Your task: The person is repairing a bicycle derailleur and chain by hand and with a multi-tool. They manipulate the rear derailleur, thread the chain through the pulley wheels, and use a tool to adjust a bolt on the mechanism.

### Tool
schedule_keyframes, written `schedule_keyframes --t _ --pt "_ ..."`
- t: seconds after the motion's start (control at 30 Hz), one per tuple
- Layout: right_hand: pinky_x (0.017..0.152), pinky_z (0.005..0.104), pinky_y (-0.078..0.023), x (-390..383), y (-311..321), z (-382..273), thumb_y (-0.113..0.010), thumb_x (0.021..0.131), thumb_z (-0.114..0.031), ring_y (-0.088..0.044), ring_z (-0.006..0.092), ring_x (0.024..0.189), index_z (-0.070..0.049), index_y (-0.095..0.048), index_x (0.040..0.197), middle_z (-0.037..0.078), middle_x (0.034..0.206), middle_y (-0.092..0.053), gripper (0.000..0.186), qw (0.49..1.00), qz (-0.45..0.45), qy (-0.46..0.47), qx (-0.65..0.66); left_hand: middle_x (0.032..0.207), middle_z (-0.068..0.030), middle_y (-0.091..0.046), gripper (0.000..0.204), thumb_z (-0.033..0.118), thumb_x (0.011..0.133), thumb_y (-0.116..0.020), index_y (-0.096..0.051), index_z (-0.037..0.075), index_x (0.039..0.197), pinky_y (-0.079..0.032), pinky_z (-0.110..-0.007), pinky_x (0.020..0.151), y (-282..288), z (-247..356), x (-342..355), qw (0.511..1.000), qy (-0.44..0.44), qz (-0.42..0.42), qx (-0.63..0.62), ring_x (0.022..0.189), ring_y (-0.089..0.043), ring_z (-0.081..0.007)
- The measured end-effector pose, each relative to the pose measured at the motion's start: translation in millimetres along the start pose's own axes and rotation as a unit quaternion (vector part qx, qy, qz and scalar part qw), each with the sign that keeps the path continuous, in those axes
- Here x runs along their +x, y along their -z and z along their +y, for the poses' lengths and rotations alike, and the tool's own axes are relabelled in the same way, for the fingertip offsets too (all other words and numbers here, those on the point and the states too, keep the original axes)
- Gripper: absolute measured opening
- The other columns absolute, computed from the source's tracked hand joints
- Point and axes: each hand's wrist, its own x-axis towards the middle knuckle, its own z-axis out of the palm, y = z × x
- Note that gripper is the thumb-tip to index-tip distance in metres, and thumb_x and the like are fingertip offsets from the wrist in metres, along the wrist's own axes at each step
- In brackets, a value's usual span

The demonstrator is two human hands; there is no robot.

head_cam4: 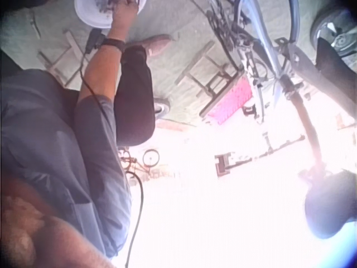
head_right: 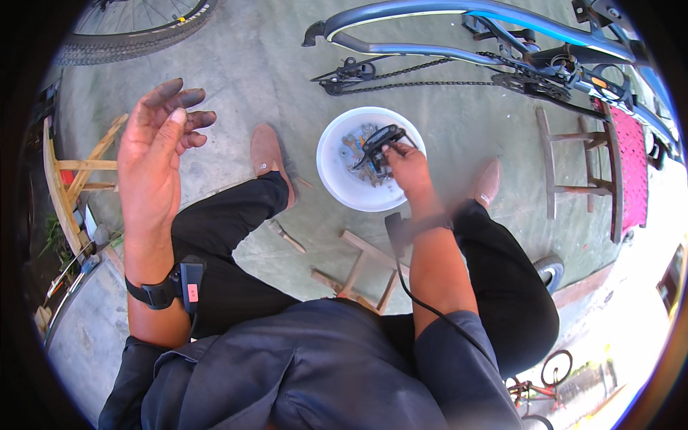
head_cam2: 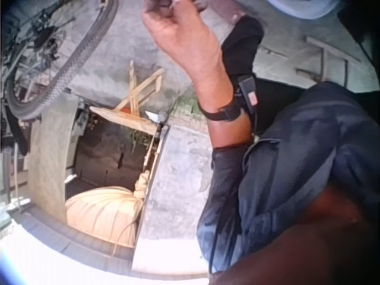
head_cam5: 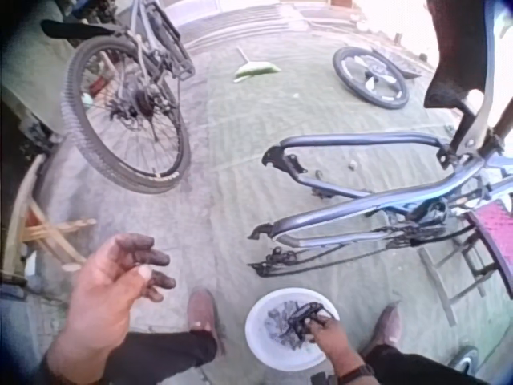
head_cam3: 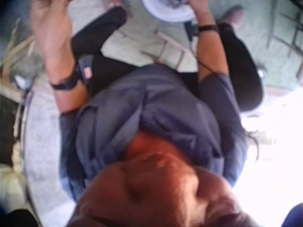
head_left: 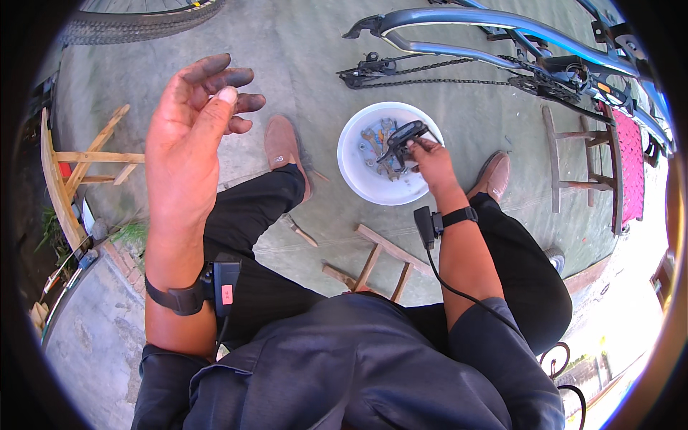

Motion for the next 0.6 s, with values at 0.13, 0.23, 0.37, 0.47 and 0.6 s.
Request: schedule_keyframes --t 0.13,0.23,0.37,0.47,0.6 --pt "0.054 0.0233 -0.041 -1 41 -39 -0.067 0.093 -0.027 -0.069 0.01 0.074 -0.007 -0.068 0.104 -0.001 0.09 -0.071 0.024 0.996 0.07 0.031 0.053 0.119 -0.0132 -0.062 0.03 0.008 0.1 -0.048 -0.049 0.002 0.129 -0.049 -0.027 0.078 -3 1 -2 1.0 -0.007 -0.006 0.001 0.099 -0.065 -0.0217" --pt "0.053 0.0227 -0.039 0 68 -49 -0.066 0.093 -0.029 -0.07 0.0096 0.076 -0.008 -0.068 0.104 -0.001 0.092 -0.071 0.024 0.994 0.103 0.035 0.02 0.119 -0.0132 -0.062 0.03 0.009 0.1 -0.049 -0.049 0.002 0.129 -0.049 -0.027 0.078 -3 1 -2 1.0 -0.009 -0.01 0.003 0.099 -0.065 -0.0216" --pt "0.056 0.0236 -0.042 0 78 -40 -0.064 0.094 -0.028 -0.071 0.0125 0.079 -0.007 -0.067 0.105 0.001 0.095 -0.071 0.024 0.991 0.126 0.032 0.021 0.119 -0.0129 -0.062 0.03 0.009 0.1 -0.049 -0.05 0.002 0.129 -0.049 -0.027 0.078 -5 1 -2 1.0 -0.009 -0.012 0.007 0.099 -0.065 -0.0213" --pt "0.058 0.0246 -0.044 2 79 -33 -0.061 0.094 -0.026 -0.071 0.0159 0.084 -0.006 -0.066 0.106 0.003 0.1 -0.071 0.024 0.99 0.123 0.031 0.066 0.119 -0.0126 -0.063 0.03 0.009 0.1 -0.049 -0.05 0.002 0.129 -0.049 -0.027 0.078 -7 3 -2 1.0 -0.017 -0.014 0.003 0.099 -0.065 -0.0212" --pt "0.06 0.0264 -0.046 1 79 -31 -0.057 0.095 -0.026 -0.07 0.0194 0.091 -0.006 -0.064 0.107 0.004 0.107 -0.069 0.025 0.987 0.113 0.038 0.112 0.113 -0.0108 -0.064 0.031 0.007 0.096 -0.054 -0.053 0.001 0.126 -0.049 -0.027 0.076 -8 3 -3 1.0 -0.012 -0.001 -0.008 0.095 -0.066 -0.0187"
